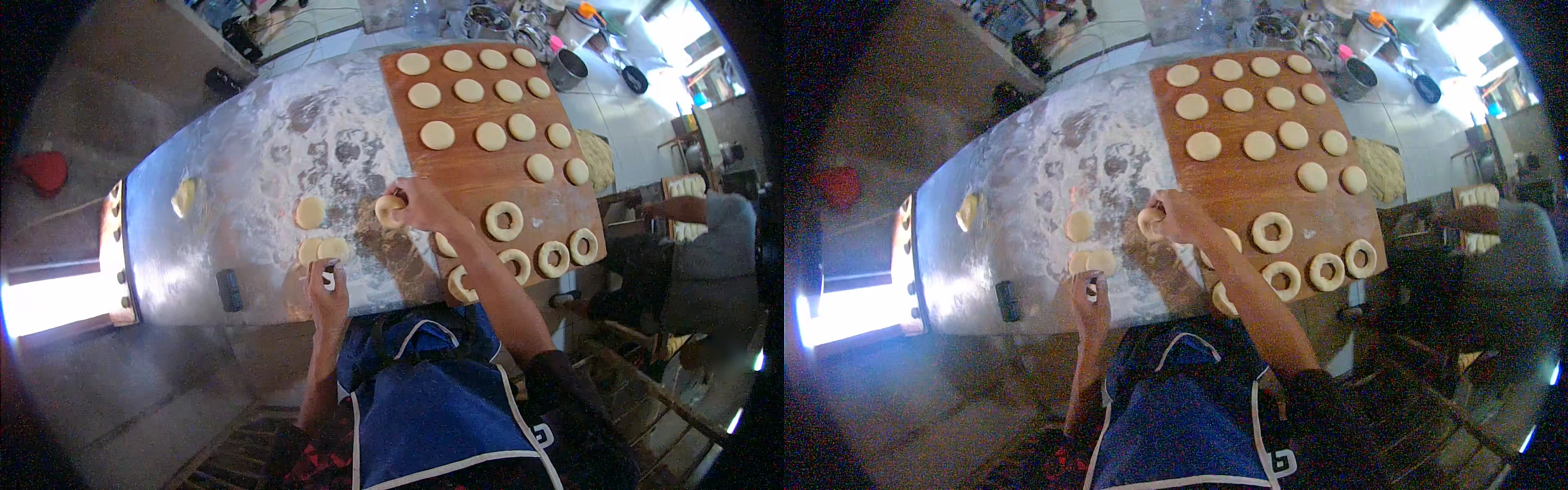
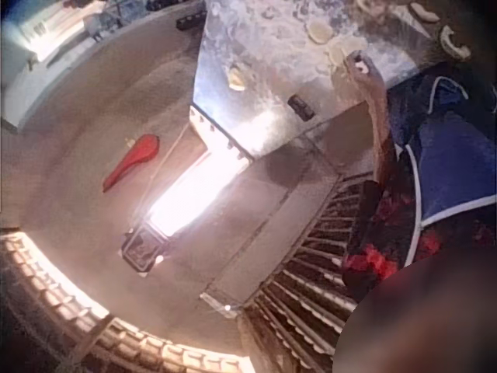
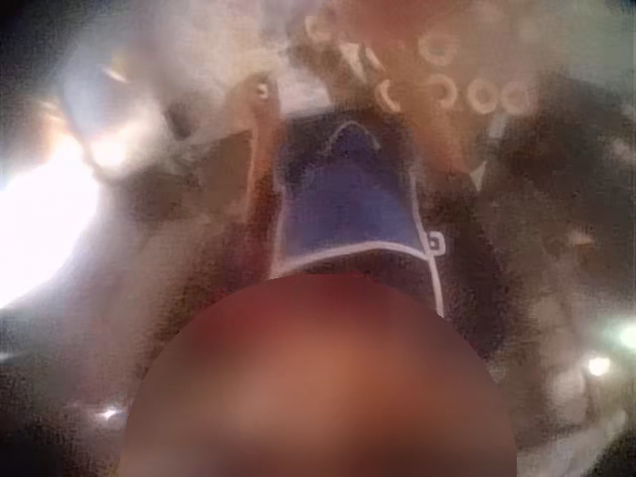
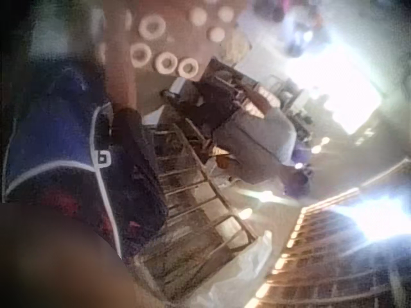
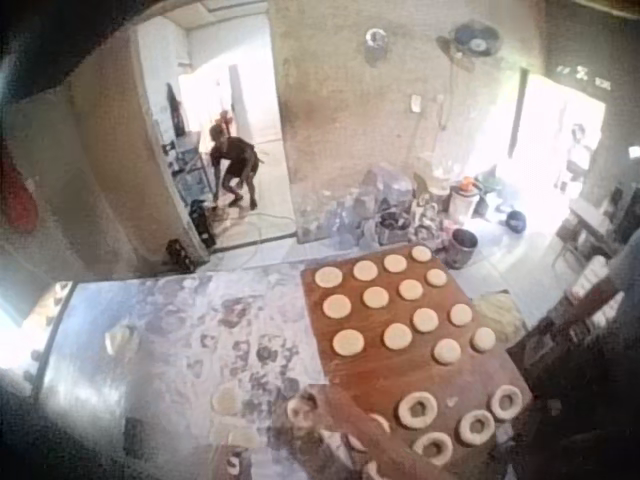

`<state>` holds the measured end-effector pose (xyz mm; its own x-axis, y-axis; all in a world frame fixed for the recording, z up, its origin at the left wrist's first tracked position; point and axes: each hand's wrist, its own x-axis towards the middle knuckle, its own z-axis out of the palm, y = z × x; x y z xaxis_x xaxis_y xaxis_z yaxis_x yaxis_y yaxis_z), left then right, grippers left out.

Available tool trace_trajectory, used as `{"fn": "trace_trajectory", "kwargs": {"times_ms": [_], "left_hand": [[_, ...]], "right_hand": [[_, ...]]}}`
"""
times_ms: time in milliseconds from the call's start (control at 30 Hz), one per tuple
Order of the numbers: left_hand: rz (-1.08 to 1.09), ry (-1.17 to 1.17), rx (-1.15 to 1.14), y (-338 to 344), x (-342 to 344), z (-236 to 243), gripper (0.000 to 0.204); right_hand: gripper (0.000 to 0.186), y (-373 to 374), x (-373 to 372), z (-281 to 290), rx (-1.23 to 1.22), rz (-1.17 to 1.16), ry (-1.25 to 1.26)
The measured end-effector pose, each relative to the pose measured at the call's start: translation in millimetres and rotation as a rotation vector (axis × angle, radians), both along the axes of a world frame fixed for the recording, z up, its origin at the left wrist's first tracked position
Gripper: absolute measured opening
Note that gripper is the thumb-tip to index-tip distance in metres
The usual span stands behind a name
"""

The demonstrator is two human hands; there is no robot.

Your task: The person repeatedly picks up flattened dough discs, presses a hole into the center with fingers, and places the ring-shaped dough onto a wooden board. The person then carries the board to a rack and returns to continue shaping more dough.

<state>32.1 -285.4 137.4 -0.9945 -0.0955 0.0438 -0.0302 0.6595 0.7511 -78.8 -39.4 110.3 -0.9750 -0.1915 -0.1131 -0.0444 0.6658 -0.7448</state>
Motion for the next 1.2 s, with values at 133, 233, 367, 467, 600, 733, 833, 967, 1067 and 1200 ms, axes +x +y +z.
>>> {"fn": "trace_trajectory", "kwargs": {"times_ms": [133, 233, 367, 467, 600, 733, 833, 967, 1067, 1200], "left_hand": [[0.002, 0.062, 0.108, -17.5, -4.3, -7.6, 0.016], [-0.073, 0.152, 0.271, -6.0, -20.2, -10.7, 0.02], [-0.11, 0.084, 0.34, 10.7, -47.3, -13.0, 0.025], [-0.188, -0.156, 0.54, 6.5, -54.5, -9.2, 0.026], [-0.238, -0.205, 0.464, -4.1, -49.6, -5.0, 0.026], [-0.21, -0.17, 0.609, -7.3, -43.8, -8.6, 0.029], [-0.066, -0.593, 1.37, -13.4, -43.0, -9.1, 0.038], [-0.342, -0.49, 1.331, -24.4, -44.1, -3.8, 0.041], [-0.427, -0.258, 1.209, -24.9, -50.6, -4.7, 0.031], [-0.124, -0.326, 1.494, -6.4, -67.1, -18.6, 0.019]], "right_hand": [[0.041, -40.5, -16.6, -19.2, 0.557, -0.035, 0.425], [0.038, -42.4, -16.4, -16.0, 0.504, 0.047, 0.228], [0.034, -47.3, 12.0, 4.8, -0.194, -0.085, -0.071], [0.036, -65.1, 44.1, 17.0, -0.472, -0.258, -0.095], [0.041, -96.0, 64.6, 26.2, -0.391, -0.453, 0.014], [0.047, -108.7, 81.6, 45.5, -0.555, -0.38, -0.086], [0.046, -109.7, 86.8, 58.2, -0.849, -0.271, -0.247], [0.038, -113.2, 79.8, 57.0, -1.244, -0.382, -0.314], [0.044, -115.6, 74.2, 45.5, -0.779, -0.571, -0.329], [0.058, -113.5, 76.3, 30.1, -0.993, -0.619, -0.293]]}}
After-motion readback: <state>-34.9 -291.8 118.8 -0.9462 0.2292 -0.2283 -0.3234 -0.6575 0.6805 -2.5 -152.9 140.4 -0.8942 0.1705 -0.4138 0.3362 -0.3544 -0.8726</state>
